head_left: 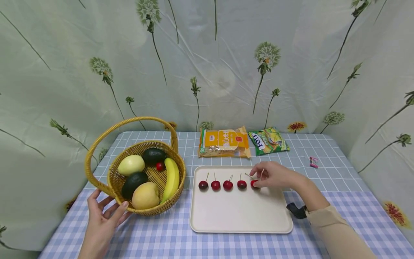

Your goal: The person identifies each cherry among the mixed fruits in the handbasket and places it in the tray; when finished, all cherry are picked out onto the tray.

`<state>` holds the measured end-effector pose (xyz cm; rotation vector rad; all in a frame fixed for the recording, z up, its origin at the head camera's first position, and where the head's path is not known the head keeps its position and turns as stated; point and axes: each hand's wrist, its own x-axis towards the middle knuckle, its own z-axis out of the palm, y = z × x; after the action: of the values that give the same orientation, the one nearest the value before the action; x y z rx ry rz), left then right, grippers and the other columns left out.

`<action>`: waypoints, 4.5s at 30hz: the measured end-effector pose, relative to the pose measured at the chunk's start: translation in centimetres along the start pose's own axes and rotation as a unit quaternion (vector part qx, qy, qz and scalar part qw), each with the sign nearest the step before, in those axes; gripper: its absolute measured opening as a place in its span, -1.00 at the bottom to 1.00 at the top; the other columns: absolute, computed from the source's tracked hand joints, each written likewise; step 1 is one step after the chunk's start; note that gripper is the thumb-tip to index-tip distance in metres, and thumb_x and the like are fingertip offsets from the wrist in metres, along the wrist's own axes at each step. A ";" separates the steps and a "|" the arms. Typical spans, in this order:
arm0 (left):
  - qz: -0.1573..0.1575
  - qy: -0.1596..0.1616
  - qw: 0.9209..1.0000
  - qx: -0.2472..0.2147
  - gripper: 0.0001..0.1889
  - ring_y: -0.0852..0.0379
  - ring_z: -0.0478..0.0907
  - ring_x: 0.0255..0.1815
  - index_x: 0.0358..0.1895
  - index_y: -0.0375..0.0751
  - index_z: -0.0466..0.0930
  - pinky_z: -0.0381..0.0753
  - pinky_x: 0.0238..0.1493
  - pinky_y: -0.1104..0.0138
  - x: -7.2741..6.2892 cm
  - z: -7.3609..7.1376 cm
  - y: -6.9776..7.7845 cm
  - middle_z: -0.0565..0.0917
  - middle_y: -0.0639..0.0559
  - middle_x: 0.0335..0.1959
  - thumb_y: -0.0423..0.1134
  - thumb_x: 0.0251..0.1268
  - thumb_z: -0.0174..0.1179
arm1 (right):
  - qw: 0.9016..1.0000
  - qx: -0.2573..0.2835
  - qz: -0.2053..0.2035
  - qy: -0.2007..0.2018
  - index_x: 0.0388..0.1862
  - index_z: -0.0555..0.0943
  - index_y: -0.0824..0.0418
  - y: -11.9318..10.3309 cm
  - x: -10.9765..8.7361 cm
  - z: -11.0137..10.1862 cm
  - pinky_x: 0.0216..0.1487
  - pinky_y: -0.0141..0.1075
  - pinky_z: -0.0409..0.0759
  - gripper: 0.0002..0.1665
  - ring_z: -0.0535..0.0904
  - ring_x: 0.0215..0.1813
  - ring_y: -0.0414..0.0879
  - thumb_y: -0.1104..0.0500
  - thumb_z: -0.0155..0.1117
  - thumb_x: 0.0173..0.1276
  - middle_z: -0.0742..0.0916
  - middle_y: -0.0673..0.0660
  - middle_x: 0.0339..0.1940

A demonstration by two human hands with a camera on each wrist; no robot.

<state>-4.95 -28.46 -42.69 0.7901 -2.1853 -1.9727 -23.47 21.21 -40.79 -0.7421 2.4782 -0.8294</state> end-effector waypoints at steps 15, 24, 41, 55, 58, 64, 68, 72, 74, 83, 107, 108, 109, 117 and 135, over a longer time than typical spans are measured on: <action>-0.001 -0.003 1.000 -0.002 0.09 -0.27 0.12 0.64 0.67 0.29 -0.51 0.82 -0.07 0.43 -0.1 0.1 0.3 -0.17 -0.32 0.74 -0.26 0.59 0.29 | 0.996 -0.040 -0.080 -0.002 0.13 0.73 0.23 -3.7 2.7 -1.3 0.01 -0.31 0.74 -0.68 0.68 -0.05 -0.13 0.10 0.45 0.50 0.81 0.15 0.04; 0.004 -0.005 1.000 0.000 0.07 -0.27 0.13 0.63 0.66 0.28 -0.50 0.81 -0.08 0.44 -0.1 0.0 0.1 -0.15 -0.32 0.73 -0.26 0.59 0.29 | 0.993 -0.056 -0.098 -0.029 0.20 0.71 0.11 -8.1 5.0 -1.0 0.19 -0.13 0.75 -0.69 0.69 0.05 -0.12 0.08 0.38 0.57 0.79 0.12 0.15; 0.016 -0.011 1.000 -0.005 0.07 -0.21 0.20 0.57 0.67 0.29 -0.47 0.82 -0.03 0.39 0.0 -0.1 -0.1 -0.10 -0.26 0.69 -0.25 0.58 0.30 | 0.977 -0.080 -0.188 -0.057 0.23 0.70 0.09 -15.1 10.3 0.7 0.31 -0.10 0.73 -0.70 0.69 0.14 -0.10 0.13 0.31 0.60 0.77 0.03 0.20; 0.016 -0.004 1.000 -0.006 0.01 -0.21 0.20 0.56 0.61 0.35 -0.39 0.81 -0.06 0.41 -0.1 0.0 -0.1 -0.07 -0.23 0.66 -0.28 0.58 0.30 | 0.965 -0.109 -0.216 -0.104 0.36 0.64 0.14 -21.0 15.2 3.0 0.30 -0.24 0.69 -0.61 0.70 0.20 -0.07 0.12 0.29 0.64 0.74 0.18 0.28; 0.015 -0.003 1.000 -0.010 -0.01 -0.22 0.18 0.58 0.58 0.39 -0.37 0.81 -0.07 0.42 -0.2 0.1 -0.1 -0.07 -0.22 0.66 -0.30 0.58 0.29 | 0.963 -0.118 -0.214 -0.109 0.36 0.64 0.11 -21.9 16.1 3.6 0.28 -0.28 0.67 -0.62 0.68 0.17 -0.09 0.11 0.29 0.65 0.74 0.19 0.29; 0.020 -0.011 1.000 -0.015 -0.01 -0.26 0.14 0.60 0.59 0.37 -0.38 0.81 -0.06 0.42 -0.3 0.1 -0.2 -0.09 -0.24 0.67 -0.31 0.59 0.28 | 0.963 -0.134 -0.202 -0.118 0.38 0.64 0.12 -23.0 17.8 4.8 0.33 -0.29 0.64 -0.59 0.63 0.31 -0.06 0.07 0.30 0.65 0.70 0.15 0.34; 0.021 -0.007 1.000 -0.012 0.01 -0.29 0.14 0.61 0.62 0.33 -0.41 0.81 -0.07 0.43 -0.3 0.1 -0.1 -0.10 -0.27 0.68 -0.31 0.59 0.28 | 0.963 -0.142 -0.185 -0.136 0.41 0.63 0.11 -23.8 19.1 5.5 0.39 -0.30 0.61 -0.56 0.56 0.45 -0.03 0.07 0.31 0.64 0.68 0.12 0.38; 0.018 -0.007 1.000 -0.010 0.02 -0.30 0.13 0.62 0.63 0.31 -0.43 0.80 -0.06 0.43 -0.3 0.0 -0.1 -0.11 -0.29 0.69 -0.30 0.60 0.27 | 0.963 -0.152 -0.170 -0.147 0.43 0.62 0.08 -24.6 20.1 6.1 0.39 -0.32 0.60 -0.55 0.54 0.48 -0.04 0.05 0.31 0.64 0.66 0.12 0.43; 0.019 -0.009 1.000 -0.011 0.02 -0.30 0.12 0.62 0.63 0.32 -0.43 0.80 -0.06 0.43 -0.3 0.0 -0.1 -0.11 -0.28 0.69 -0.30 0.60 0.27 | 0.963 -0.151 -0.163 -0.150 0.42 0.62 0.06 -24.9 20.4 6.3 0.38 -0.32 0.60 -0.55 0.53 0.48 -0.04 0.05 0.31 0.64 0.65 0.12 0.44; 0.021 -0.009 1.000 -0.015 0.03 -0.26 0.15 0.60 0.63 0.33 -0.41 0.80 -0.06 0.44 -0.4 -0.1 -0.2 -0.10 -0.25 0.68 -0.29 0.58 0.29 | 0.968 -0.141 -0.129 -0.161 0.39 0.65 0.05 -25.7 21.5 7.2 0.21 -0.38 0.61 -0.57 0.58 0.31 -0.11 0.04 0.32 0.63 0.68 0.06 0.34; 0.027 -0.016 0.999 -0.021 0.01 0.29 0.41 0.24 0.59 0.41 -0.34 0.81 -0.02 0.43 -0.3 -0.4 -0.4 0.02 -0.06 0.53 -0.30 0.56 0.33 | 0.960 -0.201 -0.103 -0.167 0.32 0.70 0.03 -26.5 21.9 8.0 0.07 -0.45 0.57 -0.60 0.56 0.15 -0.23 -0.02 0.35 0.60 0.71 -0.04 0.28; 0.028 -0.017 0.999 -0.021 0.01 0.32 0.41 0.22 0.59 0.40 -0.34 0.81 -0.02 0.43 -0.3 -0.4 -0.4 0.02 -0.06 0.53 -0.30 0.56 0.33 | 0.960 -0.202 -0.101 -0.167 0.32 0.70 0.02 -26.5 21.9 8.0 0.06 -0.46 0.56 -0.61 0.55 0.14 -0.24 -0.02 0.35 0.60 0.72 -0.05 0.27; 0.029 -0.016 0.999 -0.021 0.01 0.32 0.41 0.21 0.59 0.39 -0.35 0.81 -0.02 0.43 -0.3 -0.4 -0.4 0.02 -0.07 0.53 -0.30 0.56 0.33 | 0.959 -0.204 -0.100 -0.168 0.31 0.70 0.02 -26.5 21.9 8.0 0.05 -0.47 0.56 -0.61 0.55 0.13 -0.24 -0.02 0.35 0.60 0.72 -0.05 0.26; 0.018 -0.014 1.000 -0.017 0.06 -0.02 0.30 0.44 0.66 0.29 -0.43 0.80 -0.03 0.44 -0.3 -0.3 -0.4 -0.05 -0.15 0.62 -0.29 0.57 0.31 | 0.959 -0.211 -0.100 -0.163 0.28 0.72 0.03 -26.3 21.8 8.3 0.01 -0.49 0.59 -0.64 0.57 0.04 -0.27 0.01 0.36 0.59 0.75 -0.06 0.15; 0.036 -0.022 0.999 -0.027 0.07 0.35 0.42 0.21 0.67 0.30 -0.41 0.81 -0.02 0.44 -0.4 -0.5 -0.5 0.04 -0.05 0.50 -0.32 0.55 0.33 | 0.947 -0.237 -0.020 -0.215 -0.06 0.78 -0.12 -27.5 21.0 8.6 -0.24 -0.41 0.57 -0.76 0.50 -0.06 -0.21 0.23 0.51 0.43 0.68 -0.18 -0.06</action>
<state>-4.29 -28.74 -43.04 0.6571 -2.1421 -2.0250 -25.33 -13.69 -33.91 -1.0105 2.2704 -0.0468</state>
